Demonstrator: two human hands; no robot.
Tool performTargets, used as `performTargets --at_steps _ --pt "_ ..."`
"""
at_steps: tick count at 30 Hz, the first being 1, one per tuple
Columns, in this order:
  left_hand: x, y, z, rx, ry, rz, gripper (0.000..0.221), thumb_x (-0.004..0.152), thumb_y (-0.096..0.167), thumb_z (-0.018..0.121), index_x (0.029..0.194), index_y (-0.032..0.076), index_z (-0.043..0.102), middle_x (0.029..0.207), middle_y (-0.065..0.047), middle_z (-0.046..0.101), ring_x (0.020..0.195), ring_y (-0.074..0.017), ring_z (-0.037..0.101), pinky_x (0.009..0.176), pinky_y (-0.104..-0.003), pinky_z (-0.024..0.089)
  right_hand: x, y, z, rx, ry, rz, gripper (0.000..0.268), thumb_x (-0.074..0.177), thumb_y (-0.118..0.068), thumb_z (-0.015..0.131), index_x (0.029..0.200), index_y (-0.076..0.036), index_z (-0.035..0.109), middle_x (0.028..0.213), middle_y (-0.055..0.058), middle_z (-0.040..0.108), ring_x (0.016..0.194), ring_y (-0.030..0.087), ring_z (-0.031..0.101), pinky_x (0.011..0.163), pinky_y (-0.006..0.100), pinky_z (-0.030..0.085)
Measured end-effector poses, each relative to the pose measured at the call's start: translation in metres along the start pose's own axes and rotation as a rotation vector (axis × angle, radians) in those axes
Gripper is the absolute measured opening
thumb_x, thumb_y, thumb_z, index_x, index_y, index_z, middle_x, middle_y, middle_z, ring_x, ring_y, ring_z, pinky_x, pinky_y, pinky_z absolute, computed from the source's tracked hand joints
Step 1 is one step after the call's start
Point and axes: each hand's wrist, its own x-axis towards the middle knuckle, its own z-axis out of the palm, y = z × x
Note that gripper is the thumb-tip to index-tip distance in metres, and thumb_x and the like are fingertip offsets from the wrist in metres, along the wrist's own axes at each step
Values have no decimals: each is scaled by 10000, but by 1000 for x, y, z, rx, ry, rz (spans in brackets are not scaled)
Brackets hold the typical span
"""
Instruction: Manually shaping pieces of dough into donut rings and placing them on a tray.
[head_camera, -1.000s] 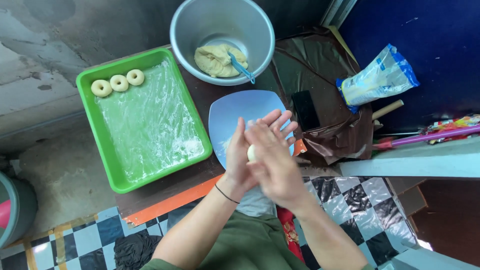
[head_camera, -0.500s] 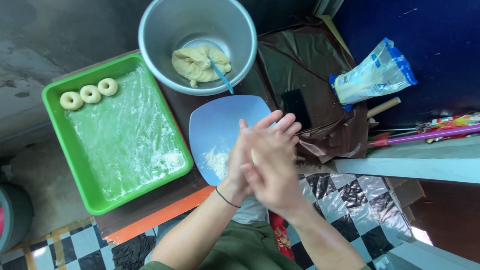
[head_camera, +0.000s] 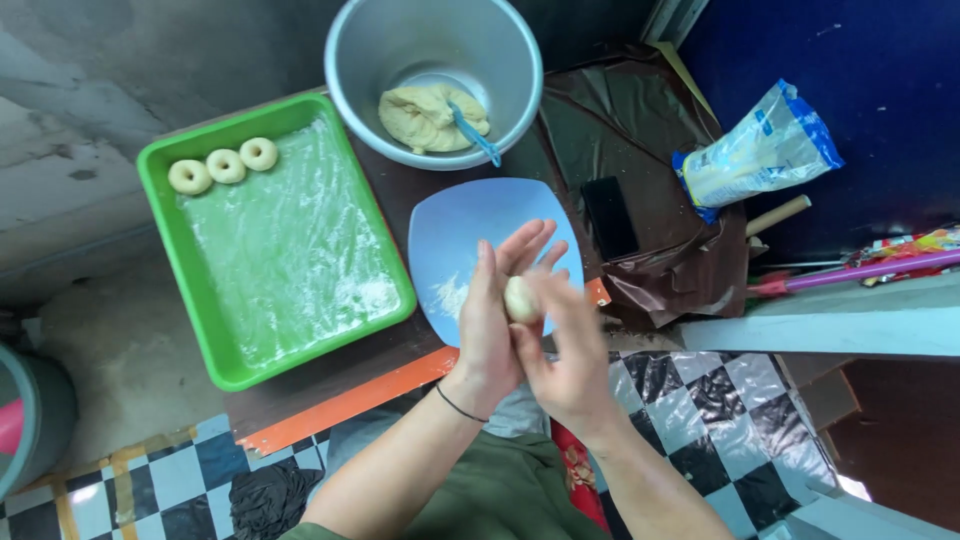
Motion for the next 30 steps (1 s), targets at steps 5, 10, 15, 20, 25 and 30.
performTargets --at_steps 5,10,15,20,25,30 --pt "-24 15 -22 19 -131 -12 635 1071 546 338 1433 71 552 1515 -183 519 1407 -345 485 1133 -488 435 -6 -19 0 479 -18 494 396 1021 -233 615 1344 -5 623 1236 167 707 1235 242 630 1119 440 462" --pt "-26 14 -37 8 -108 83 550 1105 421 329 1386 19 578 1473 -233 545 1390 -398 498 1140 -540 422 -7 -28 18 239 -135 271 347 999 -196 659 1312 -45 652 1270 158 690 1173 286 649 1064 454 487" --pt "-23 9 -36 -114 21 96 378 1080 179 435 1347 -60 554 1455 -291 540 1338 -443 535 1101 -553 480 4 -34 10 58 -82 134 382 1098 -227 464 1388 -20 602 1453 171 573 1348 312 526 1171 478 381" --pt "-26 12 -25 -35 -15 41 506 1109 271 334 1516 -27 382 1590 -237 389 1421 -390 434 1147 -517 408 7 -28 34 116 -243 79 503 1099 -294 456 1510 -4 477 1622 203 390 1535 414 261 1255 532 202" --pt "-22 28 -28 -104 -93 98 599 1101 413 337 1491 -37 404 1582 -255 392 1446 -438 388 1170 -499 400 8 -21 28 25 -150 68 573 978 -285 672 1430 37 530 1470 204 529 1404 397 462 1198 525 338" --pt "-25 28 -37 64 -225 183 641 1106 459 290 1566 15 330 1656 -192 290 1531 -377 254 1236 -486 280 6 -13 29 -63 -117 45 594 847 -210 842 1357 11 631 1262 115 695 1115 294 665 1011 405 530"
